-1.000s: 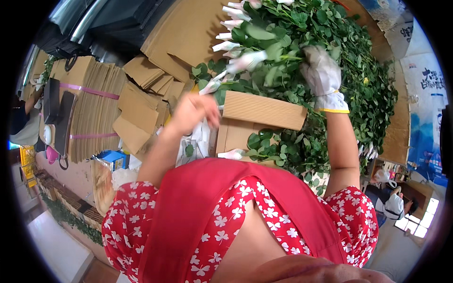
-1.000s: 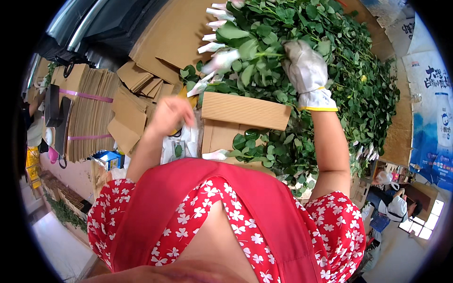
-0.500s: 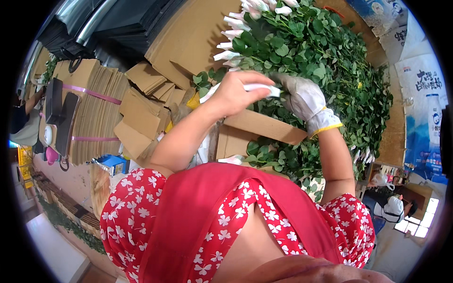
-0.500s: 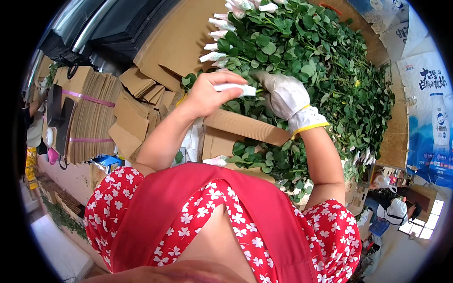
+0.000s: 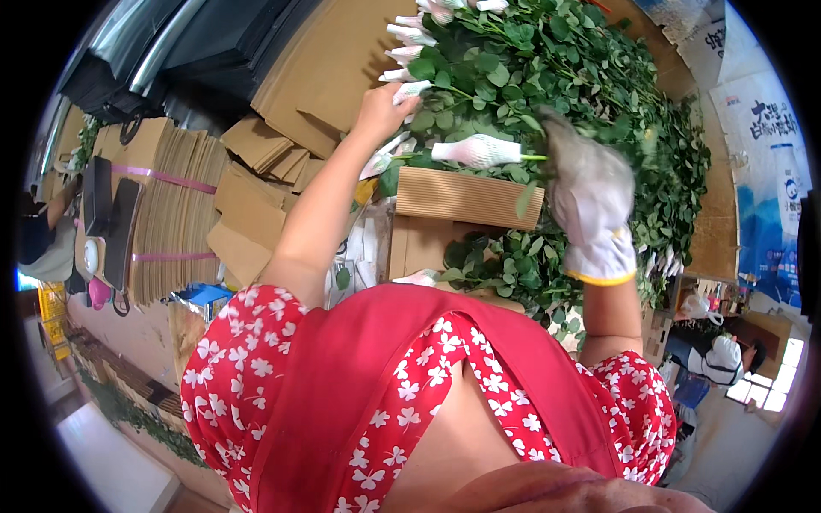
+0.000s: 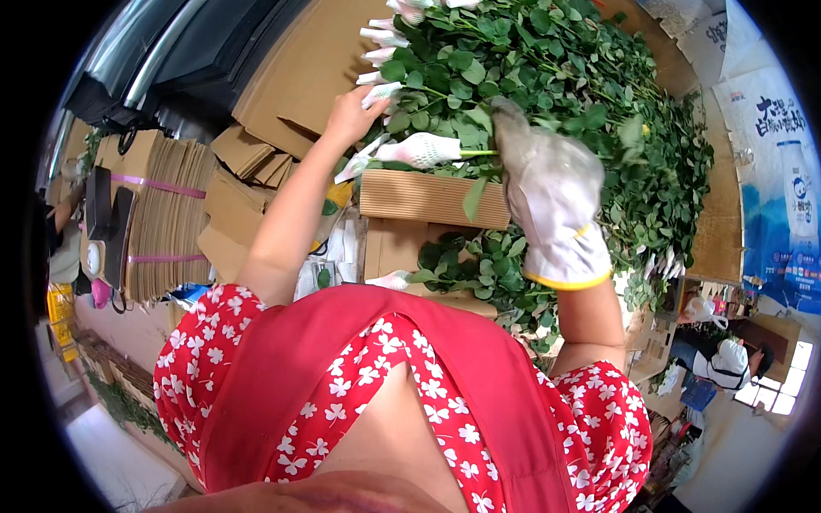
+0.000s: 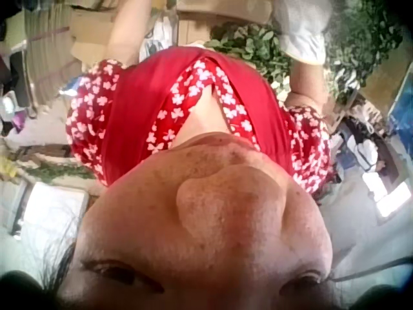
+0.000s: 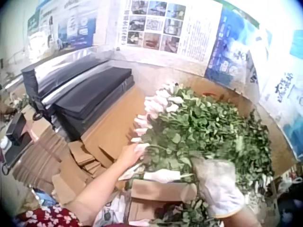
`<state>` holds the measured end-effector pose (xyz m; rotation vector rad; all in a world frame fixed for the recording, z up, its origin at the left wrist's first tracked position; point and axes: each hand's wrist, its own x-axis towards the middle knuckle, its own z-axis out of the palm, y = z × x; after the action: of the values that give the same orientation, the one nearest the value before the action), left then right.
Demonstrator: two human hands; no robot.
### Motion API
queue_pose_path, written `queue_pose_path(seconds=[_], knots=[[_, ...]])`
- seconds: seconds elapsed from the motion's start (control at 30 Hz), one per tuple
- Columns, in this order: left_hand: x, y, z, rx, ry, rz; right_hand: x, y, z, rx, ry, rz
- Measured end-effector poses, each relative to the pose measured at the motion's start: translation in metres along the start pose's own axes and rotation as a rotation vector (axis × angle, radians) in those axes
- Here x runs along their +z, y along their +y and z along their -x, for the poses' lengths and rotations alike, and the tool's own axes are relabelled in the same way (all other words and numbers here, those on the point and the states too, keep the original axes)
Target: The person places roses into cardboard sleeves, staples the sleeves shut by hand using a stapler, and moves the completed bundles into boxes at a work station.
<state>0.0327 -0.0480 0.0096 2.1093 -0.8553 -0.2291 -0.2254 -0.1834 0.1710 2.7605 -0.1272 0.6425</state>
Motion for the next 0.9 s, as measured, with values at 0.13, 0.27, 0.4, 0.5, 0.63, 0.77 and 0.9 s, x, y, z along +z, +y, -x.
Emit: queue_pose_path(seconds=[0.13,0.27,0.4,0.5,0.63,0.77,0.9], knots=[[-0.045,0.083,0.072,0.551,0.148,-0.182,0.002,-0.028,-0.009,0.174,-0.218,-0.307],[-0.049,0.123,0.134,0.797,0.046,-0.101,0.001,-0.027,0.004,0.066,-0.241,-0.452],[-0.053,0.104,0.142,0.517,-0.058,0.04,-0.092,0.015,0.041,1.068,0.429,-1.594],[-0.05,0.065,0.115,0.238,0.087,0.032,-0.124,0.061,0.085,0.933,0.62,-1.028],[-0.035,0.023,0.066,0.057,0.008,-0.094,-0.14,0.108,0.133,1.027,0.624,-0.616],[0.01,-0.049,0.04,-0.07,-0.258,-0.306,-0.134,0.139,0.162,1.106,0.518,-0.39],[0.038,-0.084,0.051,-0.07,-0.54,-0.287,-0.112,0.165,0.18,1.154,0.363,-0.213]])
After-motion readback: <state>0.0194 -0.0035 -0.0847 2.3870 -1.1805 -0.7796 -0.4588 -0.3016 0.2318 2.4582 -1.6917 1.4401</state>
